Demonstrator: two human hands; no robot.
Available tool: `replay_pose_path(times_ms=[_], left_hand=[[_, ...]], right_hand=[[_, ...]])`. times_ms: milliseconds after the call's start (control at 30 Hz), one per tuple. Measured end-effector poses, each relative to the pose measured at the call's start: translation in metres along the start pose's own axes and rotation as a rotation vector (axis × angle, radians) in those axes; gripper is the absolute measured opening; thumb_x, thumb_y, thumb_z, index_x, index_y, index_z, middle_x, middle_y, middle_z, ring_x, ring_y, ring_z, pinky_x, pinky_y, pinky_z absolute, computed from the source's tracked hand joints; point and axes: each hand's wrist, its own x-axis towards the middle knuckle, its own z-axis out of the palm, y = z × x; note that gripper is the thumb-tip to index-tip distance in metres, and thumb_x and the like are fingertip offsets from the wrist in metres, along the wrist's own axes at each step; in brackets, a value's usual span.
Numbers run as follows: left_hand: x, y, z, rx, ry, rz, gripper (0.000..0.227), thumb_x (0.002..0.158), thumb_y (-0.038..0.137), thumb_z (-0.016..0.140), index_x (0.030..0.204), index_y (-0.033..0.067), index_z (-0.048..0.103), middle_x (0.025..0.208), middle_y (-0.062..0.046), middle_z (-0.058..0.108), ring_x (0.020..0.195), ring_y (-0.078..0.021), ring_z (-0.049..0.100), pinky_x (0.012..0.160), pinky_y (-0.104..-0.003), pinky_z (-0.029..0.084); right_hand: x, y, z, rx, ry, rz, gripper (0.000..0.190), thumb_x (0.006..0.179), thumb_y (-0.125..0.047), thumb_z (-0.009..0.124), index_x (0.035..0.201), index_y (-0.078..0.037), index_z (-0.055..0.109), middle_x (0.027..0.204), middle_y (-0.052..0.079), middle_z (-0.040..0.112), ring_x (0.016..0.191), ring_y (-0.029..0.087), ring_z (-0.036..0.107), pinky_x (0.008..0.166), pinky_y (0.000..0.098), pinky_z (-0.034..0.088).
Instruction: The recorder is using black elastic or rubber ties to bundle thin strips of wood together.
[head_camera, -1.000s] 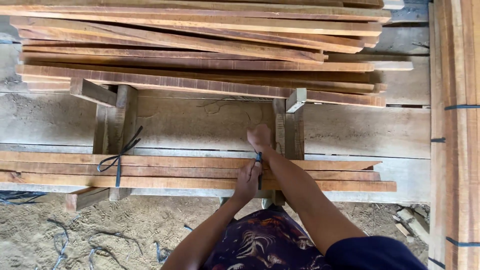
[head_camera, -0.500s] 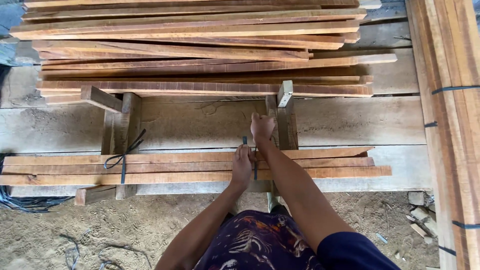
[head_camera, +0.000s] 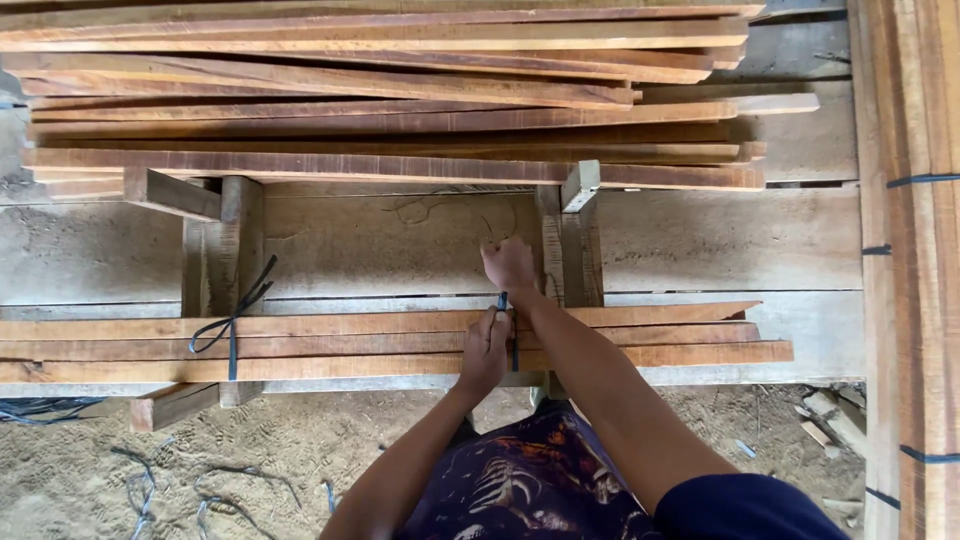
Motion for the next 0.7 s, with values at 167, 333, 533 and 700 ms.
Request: replay_pose_path(times_ms=[167, 333, 533, 700], left_hand=[[0.005, 0.016, -0.004, -0.062, 0.01, -0.089, 0.042, 0.112, 0.023, 0.039, 0.077, 0.01, 0.057, 0.06, -0.005, 0.057, 0.058, -0.0147, 0.052, 0.061, -0.031, 0.046], [0.004, -0.011, -0.004, -0.034, 0.007, -0.123, 0.041, 0.11, 0.029, 0.043, 0.079, 0.0096, 0.062, 0.062, -0.011, 0.061, 0.06, -0.0231, 0.058, 0.064, -0.04, 0.049], [-0.003, 0.002, -0.009, -0.021, -0.034, -0.106, 0.043, 0.113, 0.031, 0.037, 0.08, 0.0121, 0.057, 0.065, -0.006, 0.057, 0.064, -0.0173, 0.053, 0.066, -0.035, 0.047], [0.006, -0.006, -0.006, -0.02, -0.067, -0.089, 0.042, 0.112, 0.031, 0.039, 0.079, 0.0113, 0.054, 0.066, -0.005, 0.056, 0.064, -0.0151, 0.051, 0.069, -0.036, 0.047]], right_hand=[[0.003, -0.012, 0.002, -0.143, -0.162, 0.128, 0.047, 0.091, -0.035, 0.062, 0.077, 0.008, 0.074, 0.08, 0.029, 0.072, 0.087, 0.048, 0.074, 0.066, 0.0544, 0.059], [0.007, -0.014, 0.01, -0.219, -0.182, 0.095, 0.047, 0.094, -0.034, 0.063, 0.092, 0.011, 0.075, 0.097, 0.035, 0.073, 0.103, 0.051, 0.072, 0.084, 0.0589, 0.06], [-0.003, -0.021, -0.009, -0.101, 0.033, 0.069, 0.049, 0.092, -0.037, 0.057, 0.079, 0.008, 0.072, 0.081, 0.033, 0.07, 0.084, 0.051, 0.072, 0.069, 0.0604, 0.058], [0.017, 0.01, -0.048, 0.06, 0.158, -0.026, 0.041, 0.093, -0.03, 0.049, 0.057, -0.011, 0.054, 0.048, 0.009, 0.048, 0.042, 0.018, 0.047, 0.041, 0.0384, 0.038]])
